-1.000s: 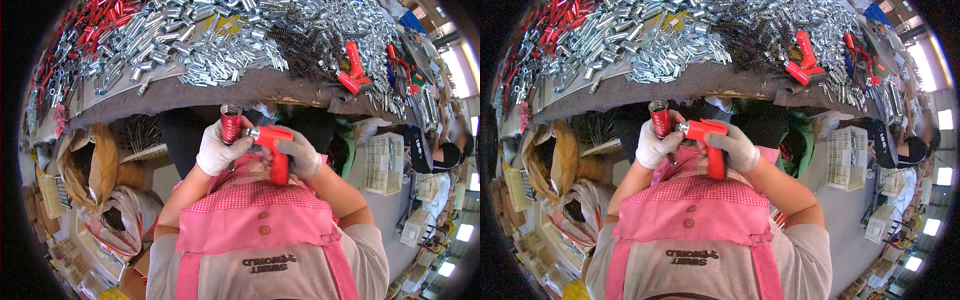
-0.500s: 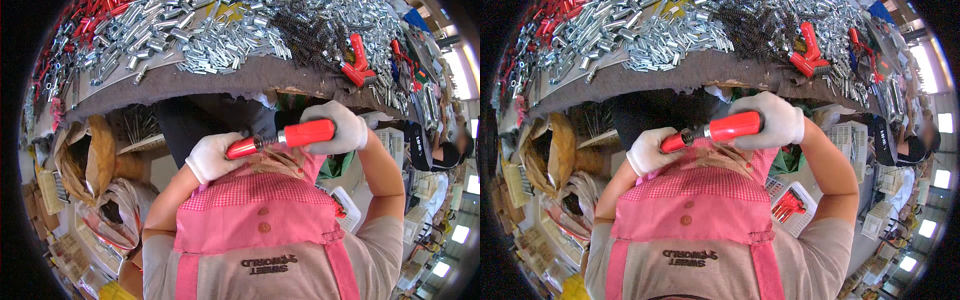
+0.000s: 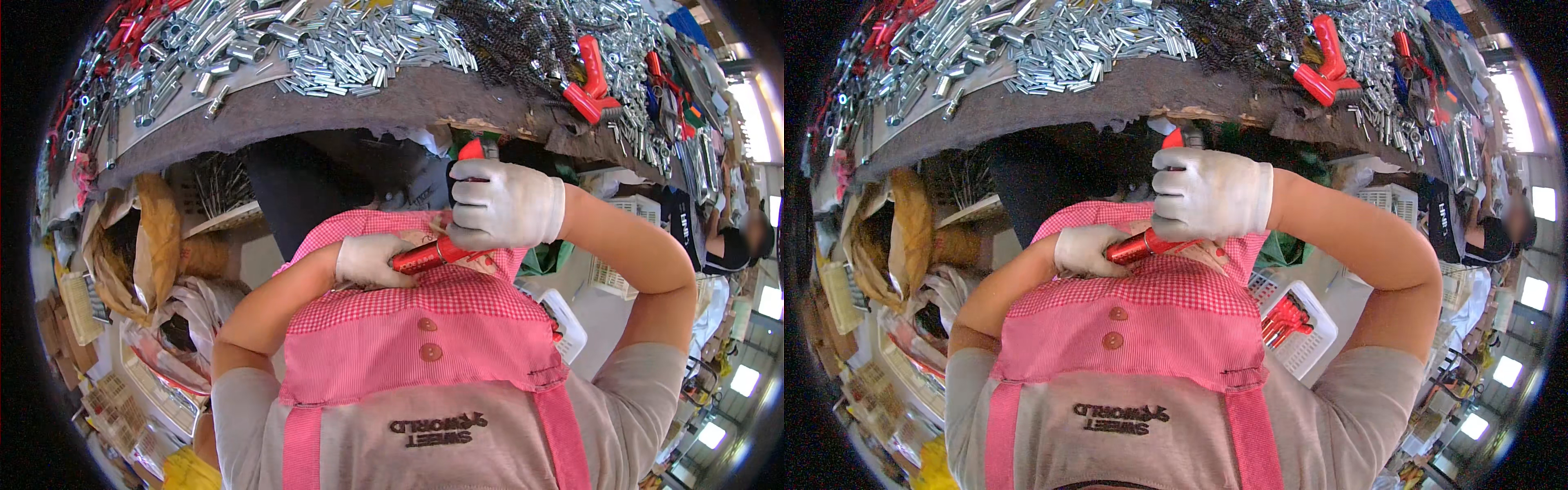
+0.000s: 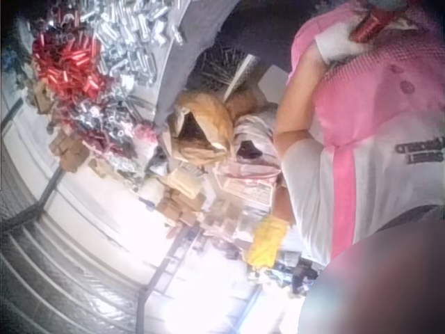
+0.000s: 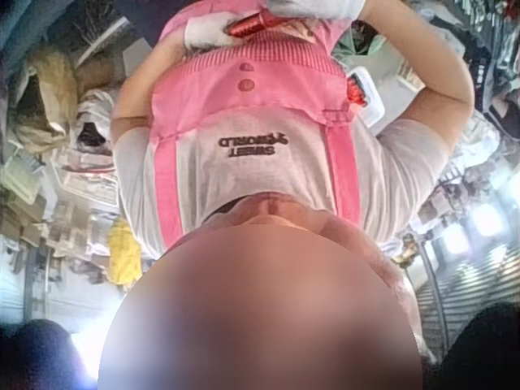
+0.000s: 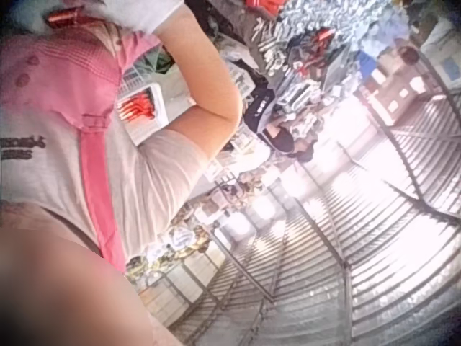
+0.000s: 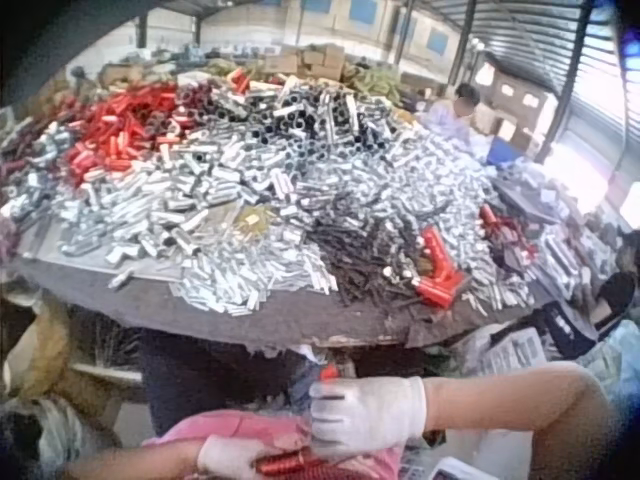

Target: Assembling metal components with springs and handles at a factory workbench.

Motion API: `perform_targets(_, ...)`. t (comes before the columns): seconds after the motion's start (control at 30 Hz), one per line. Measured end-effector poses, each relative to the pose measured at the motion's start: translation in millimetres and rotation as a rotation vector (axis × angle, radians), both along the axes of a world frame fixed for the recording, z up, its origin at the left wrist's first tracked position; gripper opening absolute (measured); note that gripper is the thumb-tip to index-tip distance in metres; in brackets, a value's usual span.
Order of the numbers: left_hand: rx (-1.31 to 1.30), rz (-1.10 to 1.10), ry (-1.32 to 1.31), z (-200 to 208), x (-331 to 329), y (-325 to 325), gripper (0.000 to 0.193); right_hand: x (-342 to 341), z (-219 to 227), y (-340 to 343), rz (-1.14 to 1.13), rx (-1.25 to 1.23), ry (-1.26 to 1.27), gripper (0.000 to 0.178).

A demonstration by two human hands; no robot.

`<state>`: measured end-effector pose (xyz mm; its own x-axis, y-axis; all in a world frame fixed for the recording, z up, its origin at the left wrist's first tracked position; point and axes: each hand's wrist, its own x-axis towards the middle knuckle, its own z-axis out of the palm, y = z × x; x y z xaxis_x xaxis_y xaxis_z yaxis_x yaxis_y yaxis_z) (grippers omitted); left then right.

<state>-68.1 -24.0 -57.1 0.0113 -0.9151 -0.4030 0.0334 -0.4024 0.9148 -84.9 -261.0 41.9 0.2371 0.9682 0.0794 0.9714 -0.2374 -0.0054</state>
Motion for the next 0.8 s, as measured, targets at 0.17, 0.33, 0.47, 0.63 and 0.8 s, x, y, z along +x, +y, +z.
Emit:
perform_targets(0.17,0.008,-0.023,-0.04,13,4,-2,0.04,-13,-13,-9,-0.231,-0.008,0.18,0.027)
perform_targets(0.33,0.12,0.062,-0.404,39,4,-4,0.037,-26,-27,-17,-0.533,0.059,0.592,0.032)
perform_targets(0.47,0.045,0.195,-1.386,33,8,3,0.021,-46,-43,-2,-1.258,0.674,2.174,0.031)
perform_targets(0.63,-0.543,0.579,-1.91,98,76,-8,0.026,-28,-55,23,-0.454,1.457,2.312,0.052)
perform_targets(0.8,-0.93,1.407,-0.246,106,66,-14,0.065,-18,-25,29,-0.894,1.009,0.544,0.037)
